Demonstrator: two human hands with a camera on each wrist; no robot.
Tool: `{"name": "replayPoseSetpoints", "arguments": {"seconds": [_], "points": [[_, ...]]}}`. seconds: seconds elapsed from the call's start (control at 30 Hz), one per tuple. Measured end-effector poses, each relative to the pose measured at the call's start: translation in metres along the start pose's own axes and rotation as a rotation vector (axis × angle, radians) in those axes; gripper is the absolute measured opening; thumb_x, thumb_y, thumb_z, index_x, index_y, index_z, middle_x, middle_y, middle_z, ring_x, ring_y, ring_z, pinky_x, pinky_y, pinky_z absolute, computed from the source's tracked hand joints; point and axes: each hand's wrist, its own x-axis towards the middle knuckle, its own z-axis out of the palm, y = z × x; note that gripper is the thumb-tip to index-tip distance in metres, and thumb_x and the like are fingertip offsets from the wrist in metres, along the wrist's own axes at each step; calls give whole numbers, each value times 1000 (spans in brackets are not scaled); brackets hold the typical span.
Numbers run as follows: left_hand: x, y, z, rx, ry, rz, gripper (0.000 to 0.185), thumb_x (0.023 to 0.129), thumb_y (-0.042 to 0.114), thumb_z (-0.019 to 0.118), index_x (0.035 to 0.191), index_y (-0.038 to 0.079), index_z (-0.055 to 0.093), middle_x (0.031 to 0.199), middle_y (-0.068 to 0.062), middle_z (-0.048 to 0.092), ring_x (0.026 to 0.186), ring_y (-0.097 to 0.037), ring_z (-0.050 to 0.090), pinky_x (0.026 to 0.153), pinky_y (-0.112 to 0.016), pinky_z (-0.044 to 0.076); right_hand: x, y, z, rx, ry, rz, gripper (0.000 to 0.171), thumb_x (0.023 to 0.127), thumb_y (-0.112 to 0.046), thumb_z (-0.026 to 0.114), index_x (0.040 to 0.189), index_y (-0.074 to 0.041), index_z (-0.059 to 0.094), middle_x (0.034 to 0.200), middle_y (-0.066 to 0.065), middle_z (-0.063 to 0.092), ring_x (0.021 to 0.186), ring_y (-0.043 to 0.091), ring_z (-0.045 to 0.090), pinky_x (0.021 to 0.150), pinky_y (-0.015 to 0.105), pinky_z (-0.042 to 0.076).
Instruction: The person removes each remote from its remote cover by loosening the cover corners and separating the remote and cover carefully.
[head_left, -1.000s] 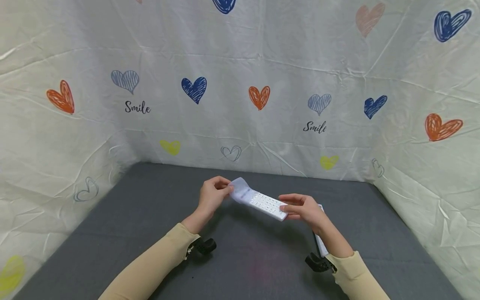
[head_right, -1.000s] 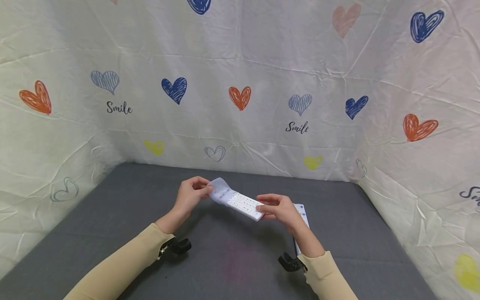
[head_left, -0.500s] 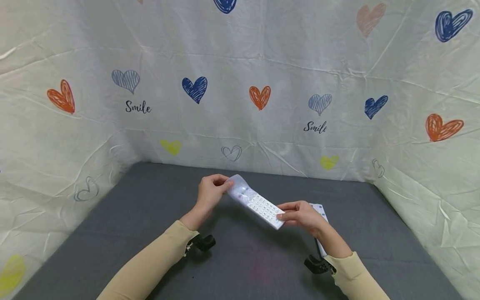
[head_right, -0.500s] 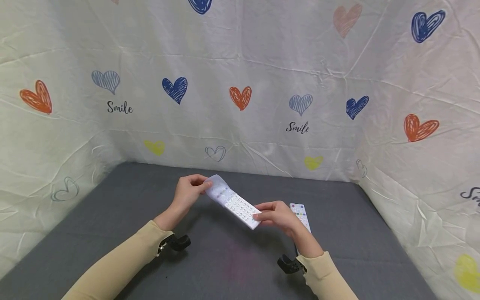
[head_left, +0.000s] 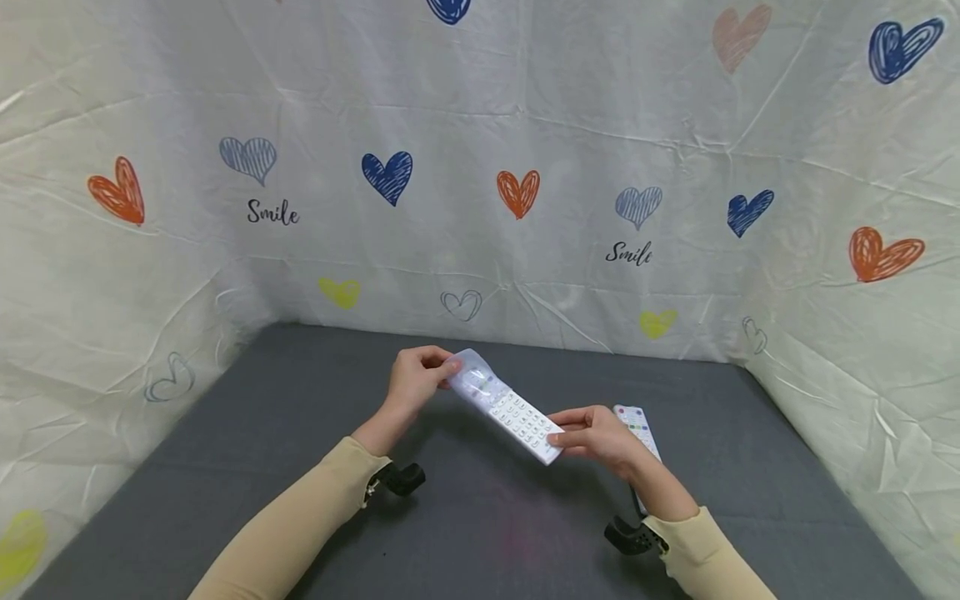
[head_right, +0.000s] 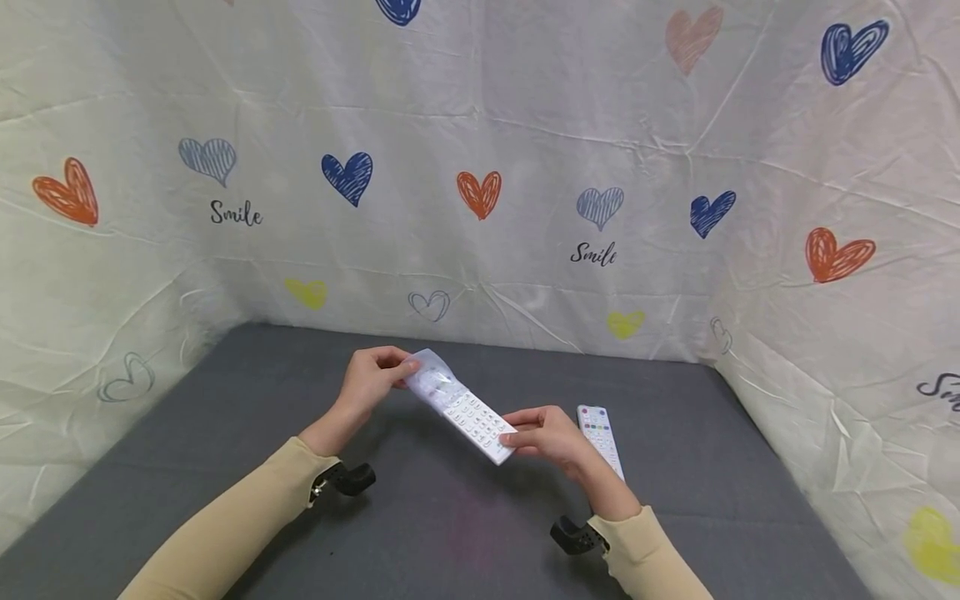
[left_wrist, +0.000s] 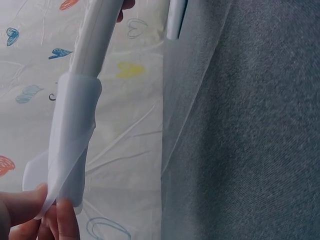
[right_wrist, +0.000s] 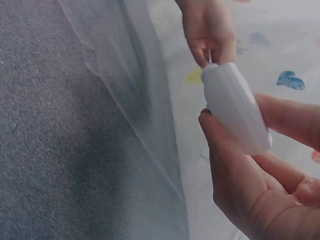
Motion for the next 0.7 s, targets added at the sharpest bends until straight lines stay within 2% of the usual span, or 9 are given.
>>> {"name": "replayPoseSetpoints", "arguments": {"seconds": [0.13,0.4,0.7], "points": [[1,1,-4,-3,-12,-13,15,81,12,76,88,-1,72,75,-5,64,60,-13,58,68,-46,58,0,1,3,4,0,-11,51,85,-7,69,126,17,50,108,15,68,87,11,65,77,29,57],[4,0,-7,-8,-2,-35,19,79,13,77,89,-3,72,80,-10,66,58,-12,58,55,-25,55,2,3,7,-14,29,-19,51,83,-7,71,124,16,52,108,19,68,86,11,66,77,31,58],[4,0,-8,-21,-6,-67,18,80,10,76,90,-4,72,84,-13,67,57,-12,57,55,-26,55,-1,4,9,-21,42,-11,49,83,-6,70,124,16,53,108,19,68,85,11,66,76,30,58]]}}
